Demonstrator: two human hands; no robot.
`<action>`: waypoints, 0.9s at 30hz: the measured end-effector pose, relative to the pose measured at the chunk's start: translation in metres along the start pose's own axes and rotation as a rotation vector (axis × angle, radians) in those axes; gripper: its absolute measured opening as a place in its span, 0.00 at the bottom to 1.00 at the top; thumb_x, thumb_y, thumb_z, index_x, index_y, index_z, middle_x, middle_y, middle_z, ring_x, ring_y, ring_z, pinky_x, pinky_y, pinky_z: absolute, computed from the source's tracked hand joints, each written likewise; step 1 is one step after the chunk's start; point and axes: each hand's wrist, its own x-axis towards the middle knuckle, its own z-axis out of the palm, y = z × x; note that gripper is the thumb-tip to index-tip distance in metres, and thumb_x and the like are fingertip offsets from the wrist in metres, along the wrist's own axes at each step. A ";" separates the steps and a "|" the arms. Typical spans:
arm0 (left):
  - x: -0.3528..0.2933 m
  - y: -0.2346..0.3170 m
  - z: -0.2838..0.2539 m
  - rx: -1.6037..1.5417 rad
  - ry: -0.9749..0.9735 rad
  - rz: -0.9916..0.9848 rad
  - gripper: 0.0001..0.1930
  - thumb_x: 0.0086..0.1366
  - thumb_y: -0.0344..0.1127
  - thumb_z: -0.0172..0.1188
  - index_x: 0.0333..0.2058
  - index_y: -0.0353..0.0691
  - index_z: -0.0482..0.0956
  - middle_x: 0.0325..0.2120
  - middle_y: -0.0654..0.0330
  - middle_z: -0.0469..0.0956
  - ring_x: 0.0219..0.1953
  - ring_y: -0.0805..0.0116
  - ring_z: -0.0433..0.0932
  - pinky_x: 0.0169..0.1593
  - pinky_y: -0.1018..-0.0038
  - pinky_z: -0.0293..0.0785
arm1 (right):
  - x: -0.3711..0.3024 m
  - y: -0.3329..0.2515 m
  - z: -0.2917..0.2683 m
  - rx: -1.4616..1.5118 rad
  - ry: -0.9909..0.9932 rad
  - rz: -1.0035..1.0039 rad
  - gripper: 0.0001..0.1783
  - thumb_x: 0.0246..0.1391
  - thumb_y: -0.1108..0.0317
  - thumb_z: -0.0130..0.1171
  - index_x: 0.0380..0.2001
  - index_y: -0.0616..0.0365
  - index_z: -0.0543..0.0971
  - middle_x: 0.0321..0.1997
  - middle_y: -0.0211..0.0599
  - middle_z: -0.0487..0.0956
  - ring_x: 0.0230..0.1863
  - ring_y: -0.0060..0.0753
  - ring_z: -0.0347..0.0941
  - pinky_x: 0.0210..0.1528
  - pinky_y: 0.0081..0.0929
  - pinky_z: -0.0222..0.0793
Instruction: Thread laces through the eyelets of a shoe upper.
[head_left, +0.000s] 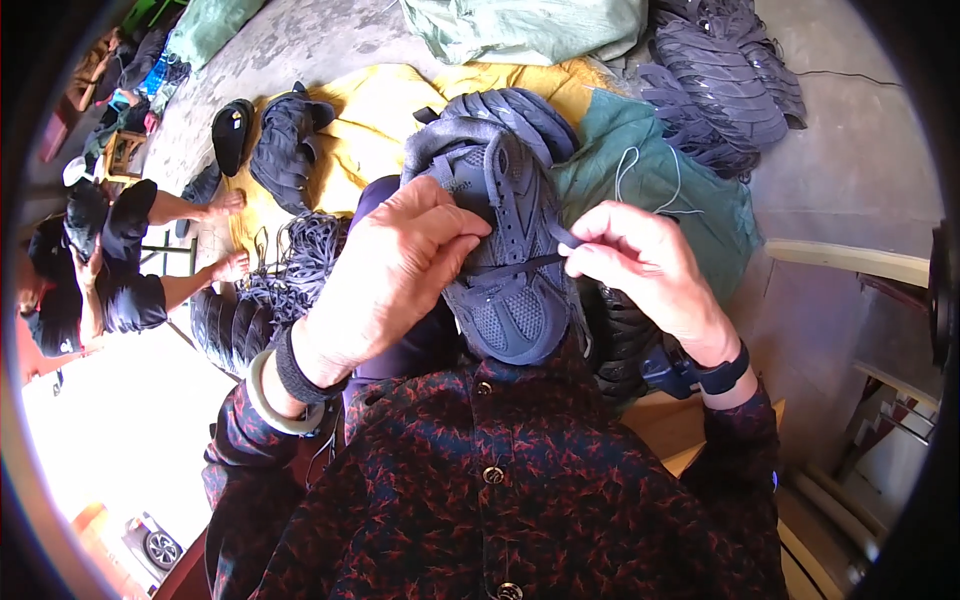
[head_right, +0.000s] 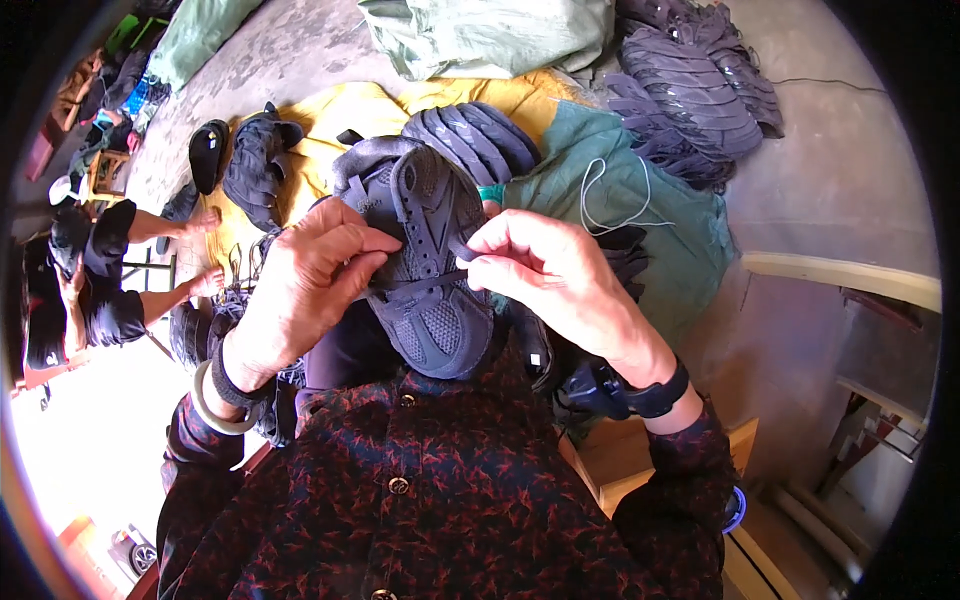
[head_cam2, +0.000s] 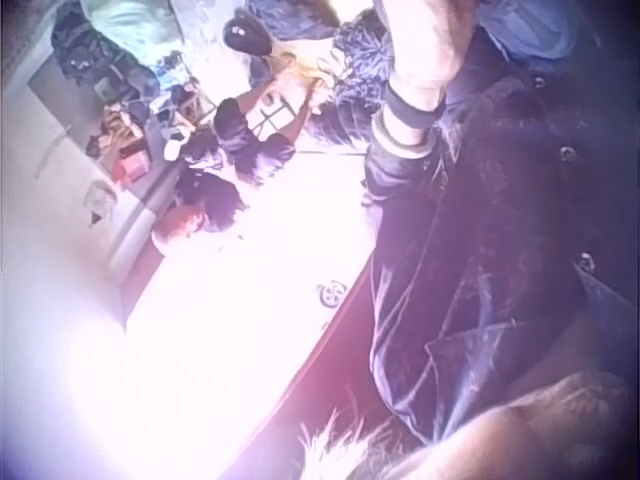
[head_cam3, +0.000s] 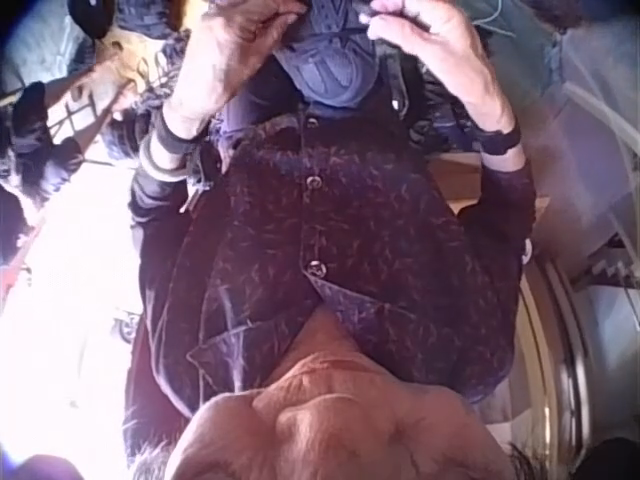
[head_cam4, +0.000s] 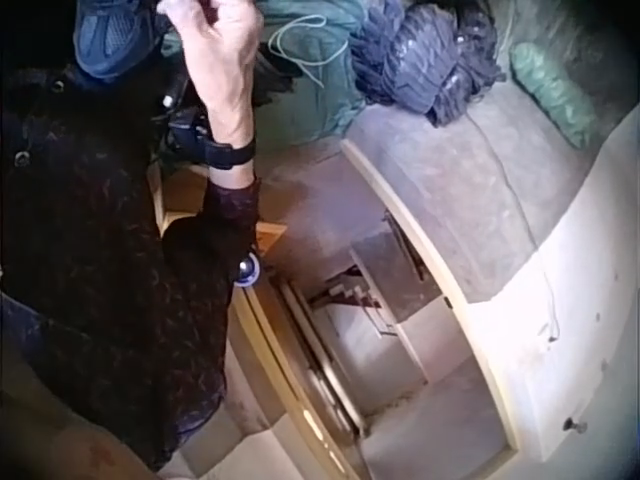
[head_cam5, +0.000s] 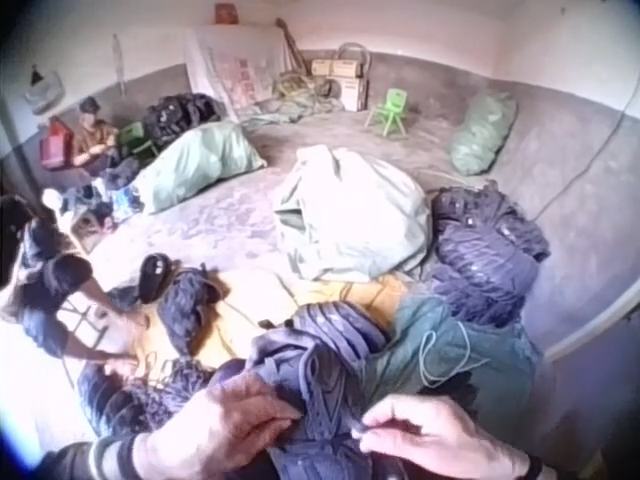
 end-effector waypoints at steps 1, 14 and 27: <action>0.001 0.000 0.002 0.166 0.095 0.190 0.08 0.60 0.26 0.68 0.39 0.41 0.86 0.30 0.64 0.77 0.35 0.66 0.79 0.37 0.71 0.74 | 0.000 -0.005 -0.002 0.001 0.001 0.001 0.06 0.64 0.72 0.61 0.42 0.62 0.80 0.33 0.25 0.78 0.31 0.13 0.70 0.35 0.15 0.67; 0.002 -0.015 0.025 0.267 0.227 0.209 0.14 0.49 0.27 0.74 0.37 0.44 0.86 0.31 0.63 0.75 0.36 0.62 0.76 0.44 0.68 0.71 | 0.003 0.008 0.008 -0.221 -0.046 0.016 0.05 0.62 0.75 0.63 0.40 0.63 0.81 0.39 0.31 0.79 0.37 0.17 0.74 0.40 0.17 0.71; 0.008 -0.004 0.024 0.386 0.152 0.219 0.10 0.51 0.30 0.73 0.34 0.47 0.85 0.25 0.67 0.74 0.31 0.67 0.74 0.43 0.68 0.63 | -0.001 0.015 0.007 -0.404 -0.074 -0.207 0.07 0.63 0.75 0.61 0.43 0.66 0.80 0.36 0.36 0.80 0.35 0.26 0.78 0.40 0.25 0.74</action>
